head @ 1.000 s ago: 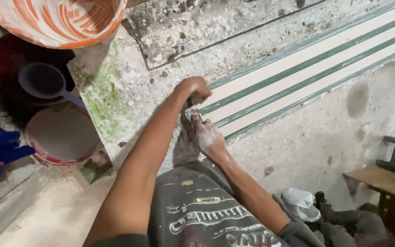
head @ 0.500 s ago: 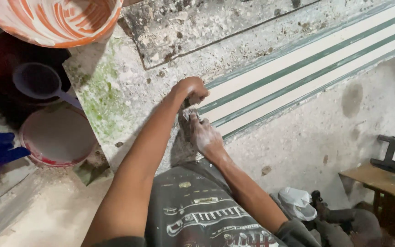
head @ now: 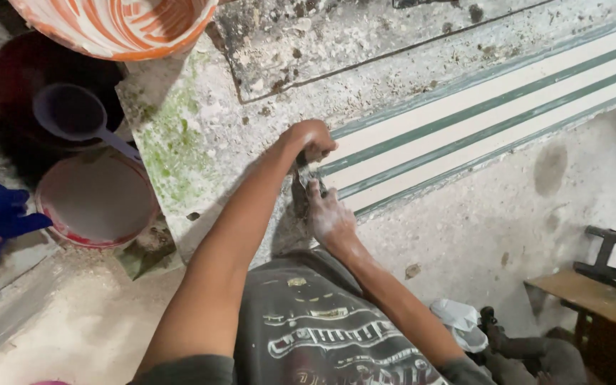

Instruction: Scraping and smoothing the edges of a decorative plaster trim piece using a putty knife.

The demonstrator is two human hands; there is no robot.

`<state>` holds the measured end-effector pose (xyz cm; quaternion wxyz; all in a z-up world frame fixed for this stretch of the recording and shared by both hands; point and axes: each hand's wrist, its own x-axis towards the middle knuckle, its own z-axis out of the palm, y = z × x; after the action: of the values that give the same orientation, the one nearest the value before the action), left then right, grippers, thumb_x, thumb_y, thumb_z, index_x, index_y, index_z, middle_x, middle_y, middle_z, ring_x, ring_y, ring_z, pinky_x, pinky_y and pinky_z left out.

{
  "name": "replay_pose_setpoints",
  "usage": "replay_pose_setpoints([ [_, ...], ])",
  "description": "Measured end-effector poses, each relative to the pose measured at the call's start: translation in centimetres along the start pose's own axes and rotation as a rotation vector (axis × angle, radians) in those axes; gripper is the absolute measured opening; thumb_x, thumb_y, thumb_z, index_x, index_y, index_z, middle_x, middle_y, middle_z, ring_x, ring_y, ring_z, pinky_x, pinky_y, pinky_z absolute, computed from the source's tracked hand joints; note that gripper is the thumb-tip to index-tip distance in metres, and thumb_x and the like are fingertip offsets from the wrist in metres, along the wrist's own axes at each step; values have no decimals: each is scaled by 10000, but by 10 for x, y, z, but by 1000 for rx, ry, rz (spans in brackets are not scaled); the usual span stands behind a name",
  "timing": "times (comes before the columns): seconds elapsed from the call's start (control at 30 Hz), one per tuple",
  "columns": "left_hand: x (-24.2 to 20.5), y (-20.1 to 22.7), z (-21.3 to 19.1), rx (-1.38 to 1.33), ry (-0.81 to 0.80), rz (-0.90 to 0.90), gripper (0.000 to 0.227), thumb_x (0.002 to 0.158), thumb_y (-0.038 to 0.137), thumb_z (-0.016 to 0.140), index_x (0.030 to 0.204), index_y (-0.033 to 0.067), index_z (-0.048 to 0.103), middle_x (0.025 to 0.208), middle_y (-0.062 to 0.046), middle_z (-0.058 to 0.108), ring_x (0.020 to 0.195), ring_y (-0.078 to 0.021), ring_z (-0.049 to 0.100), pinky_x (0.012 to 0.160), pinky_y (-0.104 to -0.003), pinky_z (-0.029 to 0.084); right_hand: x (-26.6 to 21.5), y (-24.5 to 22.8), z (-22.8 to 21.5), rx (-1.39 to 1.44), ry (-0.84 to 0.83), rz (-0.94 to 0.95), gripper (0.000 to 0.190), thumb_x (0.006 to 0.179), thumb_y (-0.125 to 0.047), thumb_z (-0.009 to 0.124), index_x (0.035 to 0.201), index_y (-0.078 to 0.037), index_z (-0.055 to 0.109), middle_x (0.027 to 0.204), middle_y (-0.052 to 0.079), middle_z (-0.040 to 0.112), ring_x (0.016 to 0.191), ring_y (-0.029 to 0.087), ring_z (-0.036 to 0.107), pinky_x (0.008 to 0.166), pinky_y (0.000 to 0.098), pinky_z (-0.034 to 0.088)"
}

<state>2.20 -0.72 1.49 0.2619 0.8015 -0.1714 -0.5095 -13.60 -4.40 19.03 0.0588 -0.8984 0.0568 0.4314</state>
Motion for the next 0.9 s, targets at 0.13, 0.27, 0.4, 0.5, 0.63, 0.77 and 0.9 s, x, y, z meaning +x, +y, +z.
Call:
replay_pose_setpoints([
  [0.13,3,7,4,75,99,-54,249,704,382,681,797,192,813,854,-100,775,952,-331,749,844,-505,586,26,-9,-10,2,95,-43,562,975,-150,383,1534,-165,331,1250,246,513,1042,556,662,861,638,552],
  [0.27,-6,-10,-3,4,185,-46,511,805,499,620,1034,73,786,1109,-229,741,1141,-416,686,918,-588,568,-1,3,8,-111,113,-99,601,966,-78,385,1558,-82,283,1200,275,506,976,567,679,779,646,569],
  [0.4,6,-20,0,2,252,-41,494,795,496,631,998,75,791,1065,-199,757,1104,-414,705,889,-586,582,1,-1,2,-173,148,-110,586,963,-51,397,1543,-43,314,1177,276,507,924,564,692,735,636,580],
  [0.5,-21,-2,-9,-14,293,-6,435,848,476,618,808,88,811,969,-218,761,1023,-440,720,848,-568,593,14,-8,-9,-165,251,-188,550,972,-63,409,1518,-32,345,1147,274,528,909,567,698,723,646,581],
  [0.63,-31,-19,-12,-54,297,33,453,891,416,595,878,7,790,982,-262,733,1023,-456,698,844,-593,575,12,6,21,-126,154,-150,598,964,-74,406,1556,-104,331,1168,268,531,922,557,700,738,653,577],
  [0.77,-38,-35,-2,-108,305,-5,571,888,476,561,1073,-29,752,1178,-291,707,1192,-475,644,921,-636,549,-5,7,25,-177,156,-160,619,962,-75,424,1571,-94,316,1198,270,532,935,539,706,764,650,576],
  [0.9,-20,-26,0,-134,410,-12,567,880,480,575,1077,-19,757,1137,-286,720,1165,-475,661,884,-635,559,42,-9,18,-237,299,-196,574,964,-59,431,1534,-32,362,1169,259,533,922,538,701,729,627,586],
])
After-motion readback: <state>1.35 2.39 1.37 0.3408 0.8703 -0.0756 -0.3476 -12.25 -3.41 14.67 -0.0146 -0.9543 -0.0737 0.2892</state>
